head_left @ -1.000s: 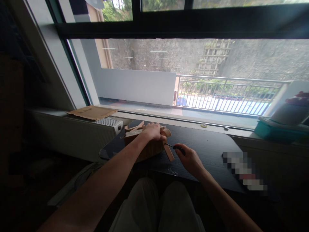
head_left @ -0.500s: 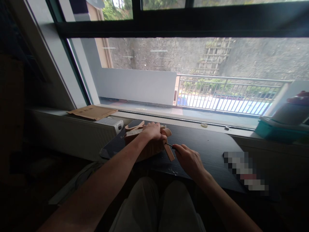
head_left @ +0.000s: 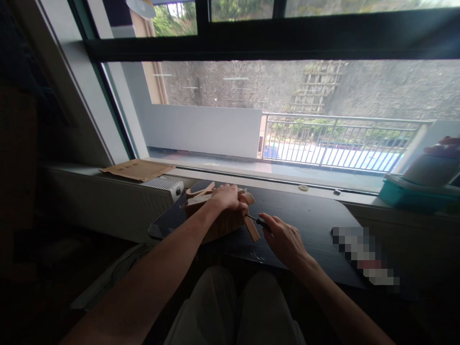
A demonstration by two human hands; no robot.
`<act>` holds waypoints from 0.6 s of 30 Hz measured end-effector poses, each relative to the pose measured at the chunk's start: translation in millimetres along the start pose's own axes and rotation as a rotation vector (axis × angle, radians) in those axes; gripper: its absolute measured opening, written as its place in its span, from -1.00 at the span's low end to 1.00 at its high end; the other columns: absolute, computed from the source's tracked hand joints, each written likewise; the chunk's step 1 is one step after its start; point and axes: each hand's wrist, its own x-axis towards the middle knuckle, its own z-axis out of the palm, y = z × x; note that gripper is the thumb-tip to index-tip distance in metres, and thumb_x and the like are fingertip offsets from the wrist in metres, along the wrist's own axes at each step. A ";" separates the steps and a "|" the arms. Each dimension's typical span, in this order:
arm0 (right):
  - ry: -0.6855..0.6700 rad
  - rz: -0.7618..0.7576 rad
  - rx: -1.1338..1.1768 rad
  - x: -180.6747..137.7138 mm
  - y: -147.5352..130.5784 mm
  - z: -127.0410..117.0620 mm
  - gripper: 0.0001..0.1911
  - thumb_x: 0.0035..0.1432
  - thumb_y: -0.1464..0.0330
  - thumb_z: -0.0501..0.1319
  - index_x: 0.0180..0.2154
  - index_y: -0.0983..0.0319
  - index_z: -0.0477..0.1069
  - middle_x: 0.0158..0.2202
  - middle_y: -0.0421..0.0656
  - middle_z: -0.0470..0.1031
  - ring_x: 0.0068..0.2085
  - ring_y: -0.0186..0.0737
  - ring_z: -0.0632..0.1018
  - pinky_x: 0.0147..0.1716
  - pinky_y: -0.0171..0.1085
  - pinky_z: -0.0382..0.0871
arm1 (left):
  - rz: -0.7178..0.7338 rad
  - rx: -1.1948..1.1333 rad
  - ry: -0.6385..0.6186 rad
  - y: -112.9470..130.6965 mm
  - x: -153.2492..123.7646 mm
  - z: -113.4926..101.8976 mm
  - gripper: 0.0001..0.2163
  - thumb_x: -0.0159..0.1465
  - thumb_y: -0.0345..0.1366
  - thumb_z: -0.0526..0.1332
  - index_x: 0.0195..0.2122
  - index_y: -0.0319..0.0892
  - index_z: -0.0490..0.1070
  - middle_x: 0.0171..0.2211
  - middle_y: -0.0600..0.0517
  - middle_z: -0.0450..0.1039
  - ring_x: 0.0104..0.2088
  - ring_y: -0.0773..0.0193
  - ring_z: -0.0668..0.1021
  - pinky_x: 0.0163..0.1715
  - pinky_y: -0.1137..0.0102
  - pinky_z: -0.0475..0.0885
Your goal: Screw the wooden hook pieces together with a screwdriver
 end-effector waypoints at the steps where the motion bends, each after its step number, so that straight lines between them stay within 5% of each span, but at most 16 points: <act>1: -0.003 -0.044 -0.063 -0.9 -0.4 -1.4 -0.61 0.24 0.39 -0.02 0.09 0.07 0.24 -0.20 -0.15 0.49 -0.31 -0.23 0.52 -0.47 -0.34 0.19 | -0.004 0.002 0.004 0.5 -0.5 -0.4 -0.30 -0.10 0.25 0.16 -0.05 -0.15 0.29 0.01 -0.20 0.36 0.01 -0.09 0.39 0.03 0.13 0.19; 6: -0.007 -0.129 -0.174 -2.7 -0.6 -1.2 -0.62 0.27 0.44 -0.07 0.06 0.06 0.28 -0.28 -0.16 0.45 -0.36 -0.29 0.50 -0.50 -0.37 0.15 | -0.021 -0.002 -0.010 2.8 -3.9 -2.5 -0.32 -0.09 0.23 0.17 -0.04 -0.12 0.28 0.02 -0.19 0.35 0.02 -0.09 0.37 -0.01 0.13 0.24; 14: -0.029 0.055 0.302 3.5 6.4 6.5 -0.64 0.23 0.28 -0.01 0.03 0.11 0.34 -0.12 -0.18 0.51 -0.14 -0.21 0.51 -0.25 -0.32 0.29 | -0.003 0.006 0.008 2.8 -3.7 -1.1 -0.31 -0.08 0.23 0.15 -0.04 -0.15 0.29 -0.02 -0.19 0.37 -0.01 -0.08 0.39 0.01 0.14 0.21; 18: -0.062 0.108 0.331 3.6 6.3 6.4 -0.65 0.23 0.26 -0.03 0.01 0.10 0.34 -0.16 -0.19 0.54 -0.18 -0.19 0.53 -0.31 -0.31 0.29 | -0.003 0.001 0.009 2.8 -3.7 -1.6 -0.31 -0.08 0.23 0.15 -0.04 -0.16 0.29 -0.04 -0.19 0.38 -0.03 -0.06 0.41 0.00 0.14 0.22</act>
